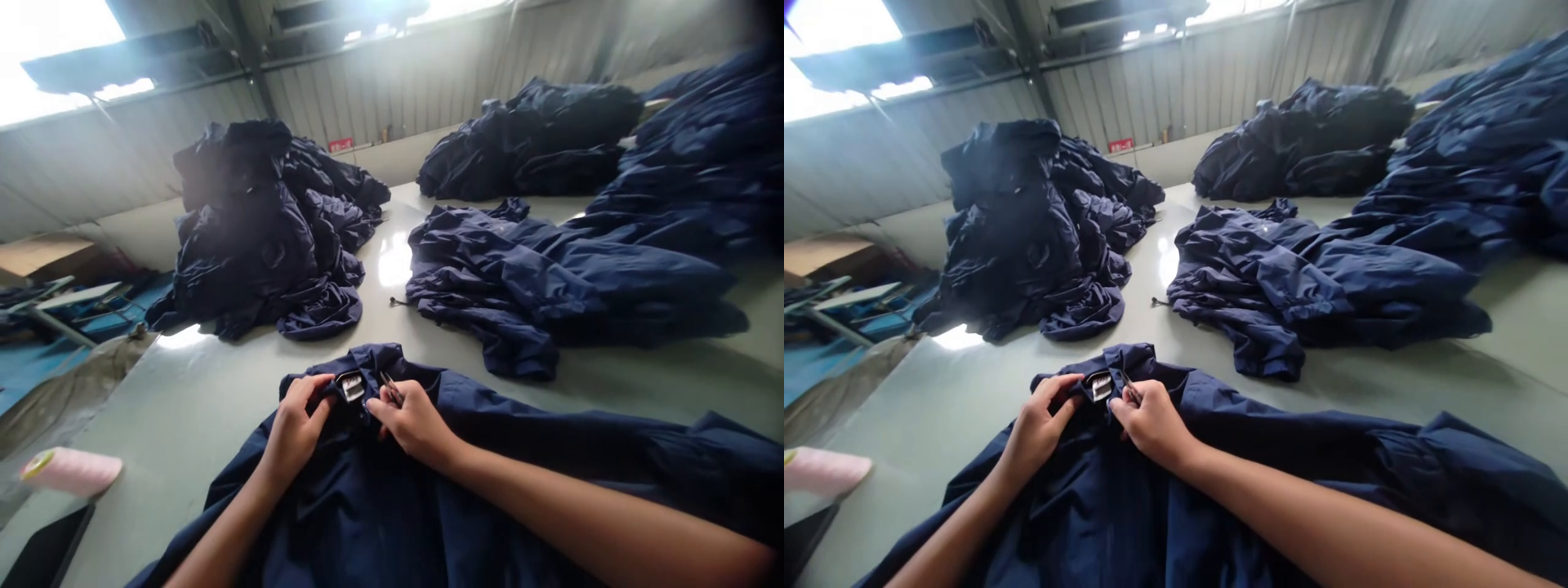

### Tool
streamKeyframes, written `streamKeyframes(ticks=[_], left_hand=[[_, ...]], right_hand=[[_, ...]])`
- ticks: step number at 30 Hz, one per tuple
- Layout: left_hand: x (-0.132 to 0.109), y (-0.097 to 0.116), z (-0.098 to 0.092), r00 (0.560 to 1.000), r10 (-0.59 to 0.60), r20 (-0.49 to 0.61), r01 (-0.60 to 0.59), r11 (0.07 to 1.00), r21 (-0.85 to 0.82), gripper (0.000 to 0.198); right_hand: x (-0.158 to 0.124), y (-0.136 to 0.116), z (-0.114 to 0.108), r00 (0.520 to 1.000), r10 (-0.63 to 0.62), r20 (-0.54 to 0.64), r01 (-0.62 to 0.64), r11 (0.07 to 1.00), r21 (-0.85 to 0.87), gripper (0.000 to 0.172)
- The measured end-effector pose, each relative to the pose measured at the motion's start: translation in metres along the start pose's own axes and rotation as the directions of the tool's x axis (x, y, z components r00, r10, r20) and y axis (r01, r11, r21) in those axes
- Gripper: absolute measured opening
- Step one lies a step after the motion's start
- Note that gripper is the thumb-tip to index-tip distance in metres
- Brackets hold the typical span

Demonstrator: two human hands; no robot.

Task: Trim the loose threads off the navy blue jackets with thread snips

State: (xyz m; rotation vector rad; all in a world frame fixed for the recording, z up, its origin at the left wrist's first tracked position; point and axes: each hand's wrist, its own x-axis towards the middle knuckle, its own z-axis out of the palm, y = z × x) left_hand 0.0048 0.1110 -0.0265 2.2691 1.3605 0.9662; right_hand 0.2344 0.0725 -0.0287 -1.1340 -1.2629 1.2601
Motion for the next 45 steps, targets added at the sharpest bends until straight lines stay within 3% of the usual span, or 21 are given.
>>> streamKeyframes(ticks=[8,13,16,19,21,24,27,31,36,41,45], left_hand=[[-0.007,0.029,-0.008,0.988,0.139,-0.062,-0.138,0.990,0.017,0.013],[-0.018,0.036,-0.006,0.960,0.274,-0.060,-0.272,0.961,0.046,0.010],[-0.023,0.041,-0.008,0.940,0.331,-0.078,-0.333,0.943,-0.012,0.020],[-0.026,0.048,-0.011,0.908,0.416,-0.055,-0.418,0.908,-0.018,0.026],[-0.028,0.053,-0.013,0.869,0.494,-0.019,-0.495,0.869,-0.011,0.028],[-0.030,0.059,-0.014,0.819,0.574,-0.015,-0.571,0.817,0.075,0.029],[-0.028,0.059,-0.012,0.801,0.598,-0.037,-0.589,0.798,0.130,0.027],[-0.026,0.051,-0.008,0.860,0.509,-0.015,-0.509,0.860,0.025,0.026],[-0.027,0.045,-0.007,0.927,0.373,0.040,-0.375,0.926,0.045,0.031],[-0.024,0.045,-0.007,0.948,0.306,0.083,-0.306,0.952,-0.012,0.028],[-0.023,0.044,-0.007,0.953,0.298,0.053,-0.297,0.954,-0.032,0.026]], right_hand=[[-0.027,-0.028,0.010,0.994,-0.079,0.081,0.086,0.992,-0.089,0.046],[-0.028,-0.017,0.020,0.981,0.058,0.186,-0.102,0.966,0.237,0.042],[-0.021,-0.006,0.019,0.977,0.122,0.175,-0.177,0.923,0.342,0.048],[-0.016,-0.003,0.015,0.972,0.180,0.153,-0.232,0.847,0.479,0.040],[-0.015,-0.005,0.013,0.964,0.214,0.155,-0.264,0.803,0.534,0.038],[-0.014,-0.010,0.012,0.959,0.256,0.121,-0.277,0.759,0.589,0.050],[-0.013,-0.012,0.012,0.956,0.278,0.092,-0.275,0.748,0.605,0.050],[-0.014,-0.011,0.010,0.951,0.296,0.096,-0.291,0.743,0.603,0.050],[-0.013,-0.012,0.008,0.953,0.285,0.104,-0.289,0.754,0.590,0.055],[-0.012,-0.011,0.007,0.950,0.294,0.106,-0.297,0.743,0.600,0.054],[-0.013,-0.010,0.006,0.951,0.293,0.098,-0.294,0.755,0.586,0.049]])
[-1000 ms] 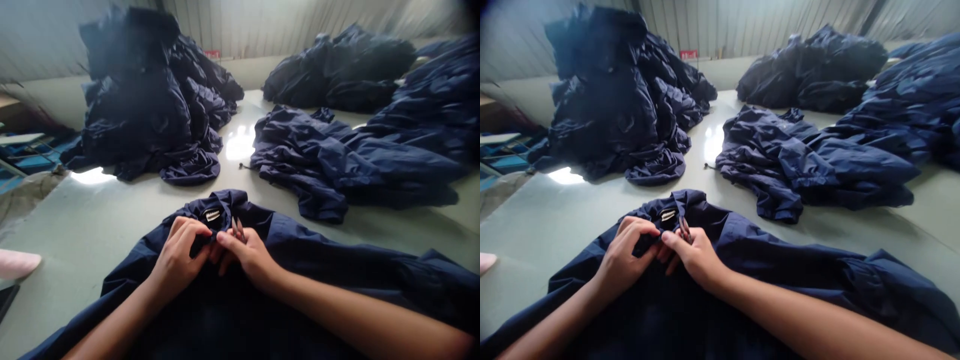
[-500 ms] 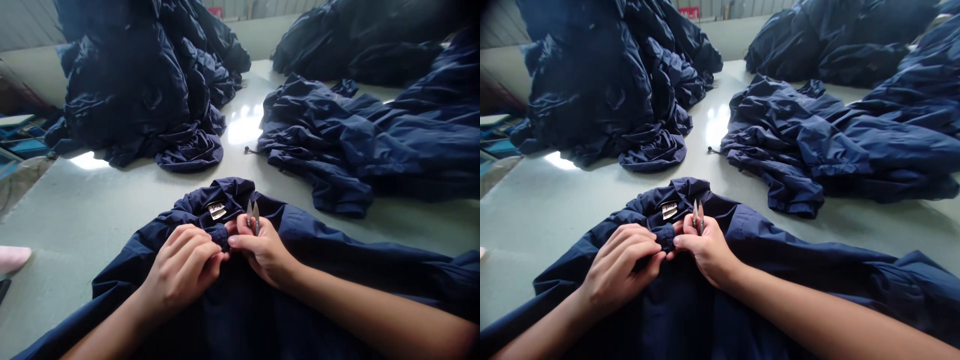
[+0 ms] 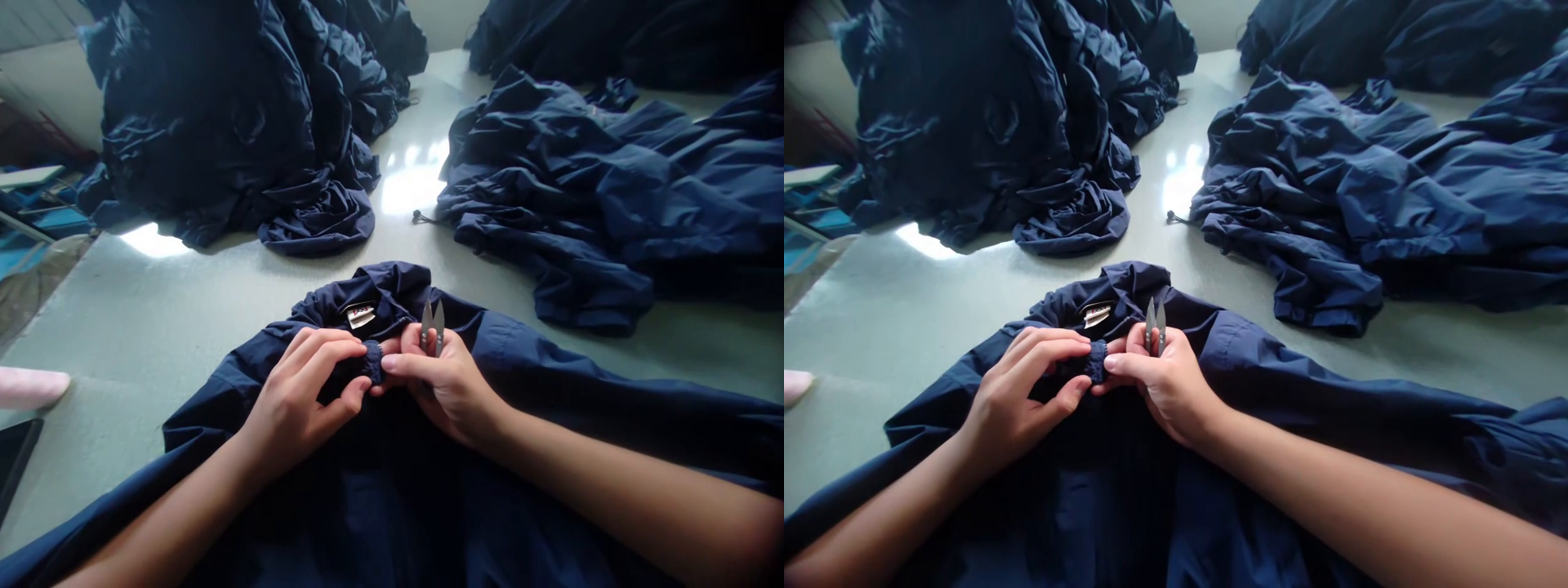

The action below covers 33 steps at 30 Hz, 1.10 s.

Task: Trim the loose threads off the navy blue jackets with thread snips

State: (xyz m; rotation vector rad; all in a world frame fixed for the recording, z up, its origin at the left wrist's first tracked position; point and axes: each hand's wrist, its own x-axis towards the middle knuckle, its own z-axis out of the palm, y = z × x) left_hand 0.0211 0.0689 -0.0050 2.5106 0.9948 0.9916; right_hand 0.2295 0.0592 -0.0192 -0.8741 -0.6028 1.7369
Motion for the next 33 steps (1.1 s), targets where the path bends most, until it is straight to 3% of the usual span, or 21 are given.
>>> streamKeyframes(ticks=[6,16,21,23,27,33], left_hand=[[-0.0005,-0.0002,-0.0003,0.999,-0.014,-0.042,0.016,0.999,0.047,0.020],[0.0009,-0.0032,-0.0015,0.997,-0.071,0.036,0.072,0.996,-0.043,0.027],[0.0013,-0.0023,-0.0035,0.993,-0.076,0.088,0.084,0.992,-0.091,0.023],[0.0009,-0.0012,-0.0035,0.995,-0.084,0.060,0.089,0.992,-0.086,0.028],[0.0005,0.0004,-0.0018,0.999,-0.042,-0.017,0.042,0.999,-0.023,0.017],[0.0008,0.0011,-0.0026,1.000,0.024,0.008,-0.024,1.000,-0.003,0.016]], right_hand=[[-0.0001,0.0001,0.0000,1.000,-0.016,-0.013,0.015,0.999,-0.029,0.050],[-0.0011,0.0017,-0.0010,0.996,-0.058,0.062,0.061,0.997,-0.040,0.046],[-0.0003,0.0014,-0.0003,0.997,-0.063,0.041,0.066,0.995,-0.069,0.048],[0.0005,0.0012,0.0006,0.998,-0.062,0.027,0.063,0.996,-0.061,0.049],[0.0015,0.0009,0.0007,0.999,-0.042,0.025,0.043,0.998,-0.049,0.048],[0.0005,-0.0001,-0.0008,1.000,-0.010,0.018,0.010,0.999,-0.043,0.050]])
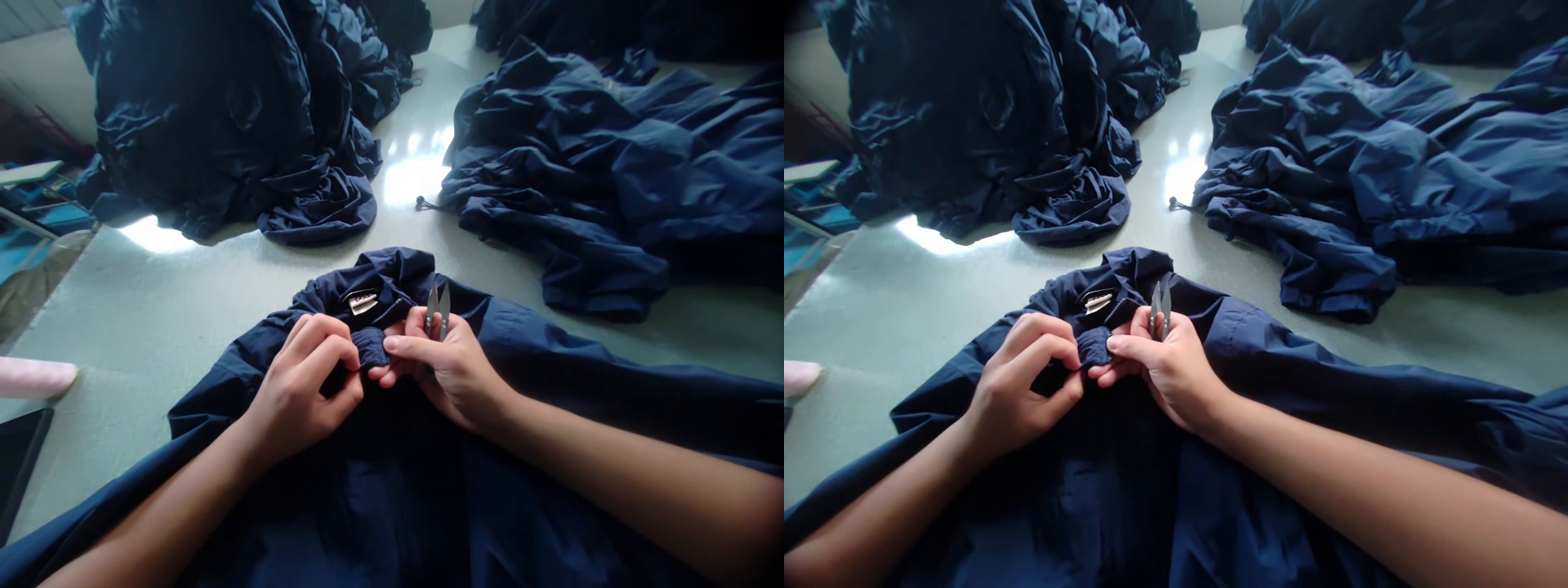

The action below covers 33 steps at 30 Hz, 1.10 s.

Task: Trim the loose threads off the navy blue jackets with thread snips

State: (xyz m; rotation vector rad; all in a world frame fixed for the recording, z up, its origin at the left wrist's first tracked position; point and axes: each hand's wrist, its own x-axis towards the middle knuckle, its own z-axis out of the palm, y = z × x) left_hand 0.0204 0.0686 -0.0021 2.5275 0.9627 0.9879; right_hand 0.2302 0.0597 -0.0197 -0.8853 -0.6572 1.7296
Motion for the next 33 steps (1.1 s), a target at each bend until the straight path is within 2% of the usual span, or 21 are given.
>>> streamKeyframes(ticks=[2,5,7,12,15,19,23,27,30,33], left_hand=[[0.000,0.000,-0.001,1.000,-0.015,0.026,0.016,0.999,-0.043,0.015],[0.000,-0.003,0.000,0.996,-0.039,0.077,0.045,0.997,-0.069,0.033],[0.000,-0.005,0.001,0.996,-0.018,0.091,0.023,0.998,-0.056,0.036],[0.001,-0.008,0.002,0.999,-0.032,0.043,0.034,0.999,-0.040,0.015],[0.000,-0.009,0.001,0.998,-0.055,0.012,0.056,0.998,-0.041,0.005],[0.000,-0.011,0.001,0.997,-0.068,-0.019,0.068,0.998,-0.001,0.007],[-0.002,-0.011,0.003,0.998,-0.051,-0.023,0.052,0.998,0.037,0.009],[-0.002,-0.009,0.005,1.000,-0.005,-0.007,0.006,0.999,0.032,0.007],[-0.003,-0.008,0.004,1.000,-0.020,0.010,0.020,1.000,0.008,0.022],[-0.002,-0.007,0.003,1.000,-0.019,-0.009,0.019,0.998,-0.053,0.031]], right_hand=[[0.000,0.000,0.000,1.000,-0.010,0.009,0.010,1.000,0.004,0.051],[0.001,0.001,0.001,0.999,-0.042,0.024,0.042,0.999,0.016,0.050],[0.002,0.002,0.002,0.997,-0.065,0.030,0.065,0.998,0.014,0.048],[0.000,-0.001,-0.002,0.996,-0.081,0.033,0.083,0.995,-0.054,0.038],[-0.001,-0.006,-0.005,0.995,-0.068,0.076,0.079,0.987,-0.140,0.029],[-0.003,-0.008,-0.005,0.984,-0.066,0.163,0.107,0.960,-0.258,0.027],[-0.003,-0.007,-0.001,0.986,-0.006,0.168,0.075,0.911,-0.406,0.021],[-0.001,-0.008,0.001,0.988,0.075,0.136,-0.027,0.945,-0.325,0.029],[0.001,-0.008,-0.002,0.983,0.141,0.117,-0.112,0.969,-0.221,0.030],[0.003,-0.008,-0.005,0.978,0.164,0.126,-0.142,0.975,-0.170,0.023]])
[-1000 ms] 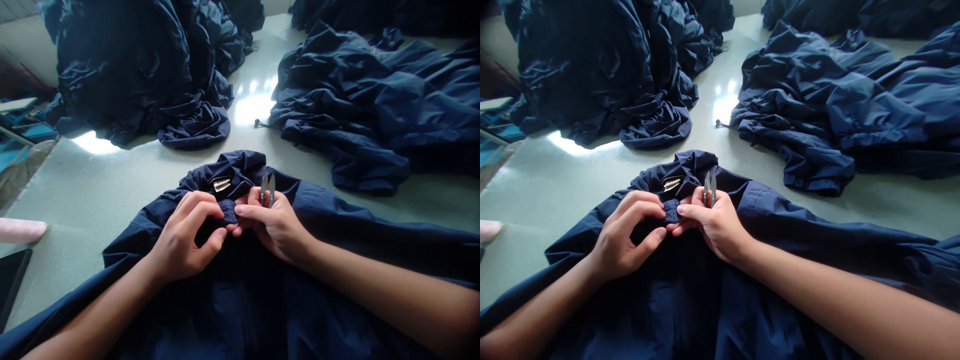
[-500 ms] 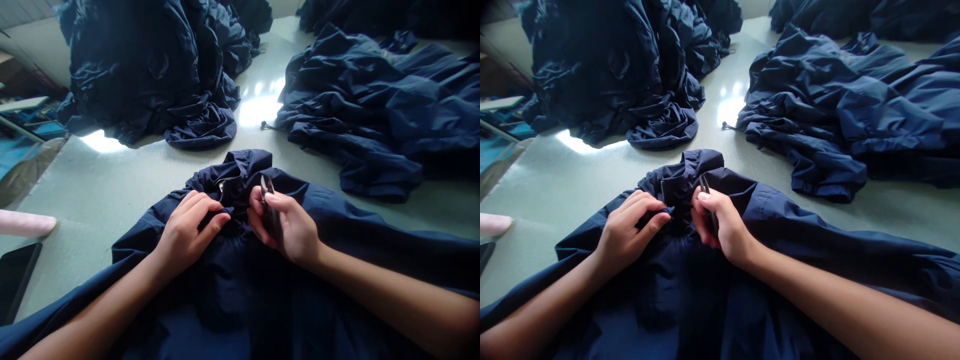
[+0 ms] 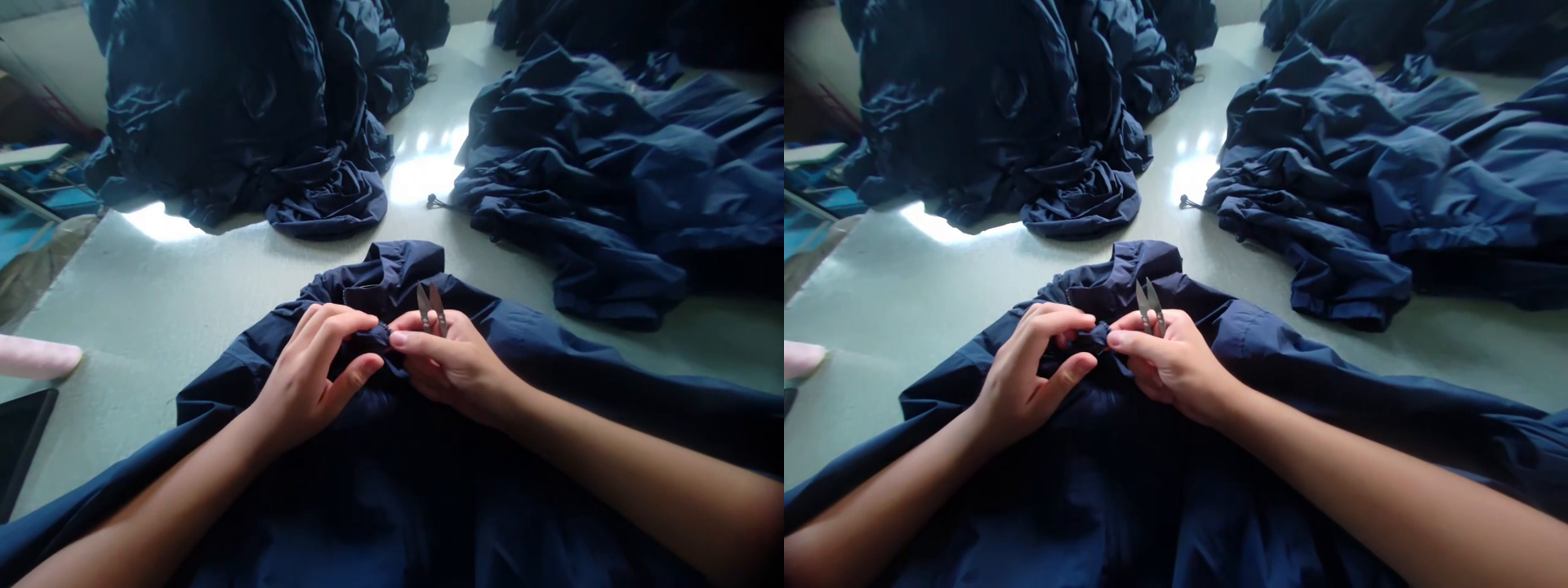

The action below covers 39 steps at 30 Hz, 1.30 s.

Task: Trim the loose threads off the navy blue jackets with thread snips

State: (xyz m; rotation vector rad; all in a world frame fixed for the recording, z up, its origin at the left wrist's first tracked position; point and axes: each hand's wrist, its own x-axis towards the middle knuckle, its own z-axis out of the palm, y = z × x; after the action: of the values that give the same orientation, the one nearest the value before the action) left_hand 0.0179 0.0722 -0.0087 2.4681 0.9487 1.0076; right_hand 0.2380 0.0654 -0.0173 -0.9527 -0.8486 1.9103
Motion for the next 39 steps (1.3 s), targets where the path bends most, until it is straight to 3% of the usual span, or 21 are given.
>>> streamKeyframes(ticks=[9,16,25,29,35,39], left_hand=[[0.003,0.005,0.002,0.999,-0.048,-0.002,0.048,0.997,-0.056,0.013],[0.003,0.005,0.001,0.997,-0.079,-0.026,0.079,0.997,0.000,0.008],[0.001,0.007,0.000,0.998,-0.068,-0.007,0.068,0.997,-0.024,0.011],[-0.001,0.007,0.001,0.999,-0.047,0.008,0.047,0.999,0.000,0.011],[0.001,0.005,0.005,0.998,-0.059,-0.008,0.059,0.998,-0.006,0.013],[-0.001,0.006,0.005,0.993,-0.118,0.020,0.118,0.992,-0.038,0.013]], right_hand=[[0.001,0.001,-0.006,0.998,-0.005,0.061,0.003,1.000,0.031,0.019],[-0.004,0.001,0.000,0.991,-0.122,0.059,0.118,0.991,0.058,0.009],[-0.009,0.001,0.003,0.975,-0.220,0.037,0.220,0.919,-0.326,0.019],[-0.011,0.002,0.003,0.971,-0.236,0.017,0.222,0.881,-0.418,0.020],[-0.006,0.007,0.002,0.967,-0.255,-0.010,0.230,0.890,-0.393,0.027],[-0.002,0.006,0.001,0.981,-0.194,-0.019,0.181,0.941,-0.287,0.028]])
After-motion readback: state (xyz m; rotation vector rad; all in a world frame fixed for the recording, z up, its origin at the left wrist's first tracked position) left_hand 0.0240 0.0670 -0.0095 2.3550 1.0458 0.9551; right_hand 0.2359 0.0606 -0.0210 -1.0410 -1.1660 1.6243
